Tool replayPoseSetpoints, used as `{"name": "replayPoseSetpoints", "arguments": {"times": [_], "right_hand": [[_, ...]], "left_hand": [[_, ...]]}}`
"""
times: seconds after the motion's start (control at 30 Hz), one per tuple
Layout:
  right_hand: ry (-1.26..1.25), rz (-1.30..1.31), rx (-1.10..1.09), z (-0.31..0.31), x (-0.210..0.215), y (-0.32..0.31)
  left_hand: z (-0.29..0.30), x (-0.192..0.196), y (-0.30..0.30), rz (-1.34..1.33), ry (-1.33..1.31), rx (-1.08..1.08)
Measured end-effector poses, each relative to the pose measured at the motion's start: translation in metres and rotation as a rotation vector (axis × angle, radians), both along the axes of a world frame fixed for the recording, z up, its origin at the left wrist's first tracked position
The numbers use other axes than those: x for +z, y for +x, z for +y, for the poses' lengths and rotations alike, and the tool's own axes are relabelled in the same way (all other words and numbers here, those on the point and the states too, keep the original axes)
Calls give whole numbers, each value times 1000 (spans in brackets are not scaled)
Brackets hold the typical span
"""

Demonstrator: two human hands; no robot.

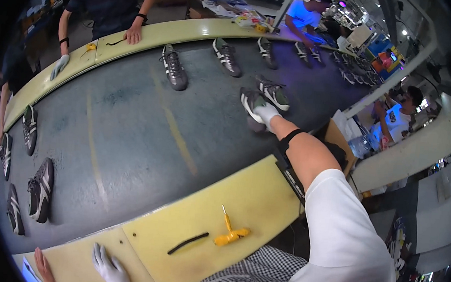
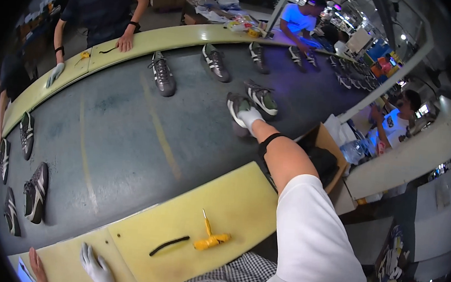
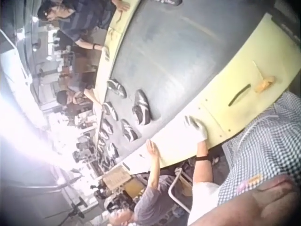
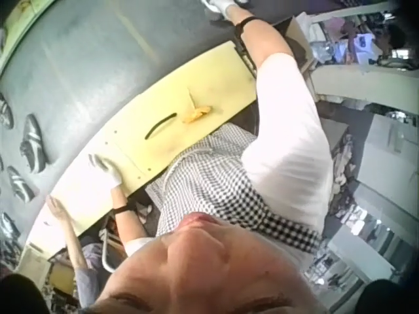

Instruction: Lacing and performing quality inspections on shoes on an assembly line.

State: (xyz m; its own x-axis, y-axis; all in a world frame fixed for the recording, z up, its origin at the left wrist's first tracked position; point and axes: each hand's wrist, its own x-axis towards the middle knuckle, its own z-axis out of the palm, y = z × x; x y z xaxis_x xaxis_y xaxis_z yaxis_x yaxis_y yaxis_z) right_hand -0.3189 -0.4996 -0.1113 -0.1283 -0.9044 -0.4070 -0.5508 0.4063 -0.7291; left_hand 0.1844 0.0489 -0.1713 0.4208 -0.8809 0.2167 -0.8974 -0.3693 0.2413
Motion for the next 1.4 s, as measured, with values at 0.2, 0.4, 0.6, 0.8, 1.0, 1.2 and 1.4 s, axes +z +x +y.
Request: {"name": "replayPoseSetpoints", "arguments": {"times": [0.2, 0.4, 0.6, 0.8, 1.0, 1.2, 1.4], "right_hand": [[-258, 872, 91, -31, -18, 25], [-260, 960, 370, -82, 0, 30], [-235, 1103, 498, -117, -9, -4], [-251, 1181, 558, -152, -13, -57], [13, 1573, 127, -178, 4, -106], [-125, 1269, 487, -186, 63, -95], [-513, 833, 685, -69, 109, 0]], "left_hand": [[-1, 9, 6, 30, 125, -21], [-9, 12, -1, 41, 118, -55], [-28, 17, -1, 137, 51, -69], [-26, 17, 13, 67, 133, -92], [-12, 13, 23, 19, 173, -95], [-15, 5, 16, -106, 203, -92], [-35, 7, 14, -14, 122, 77]]}}
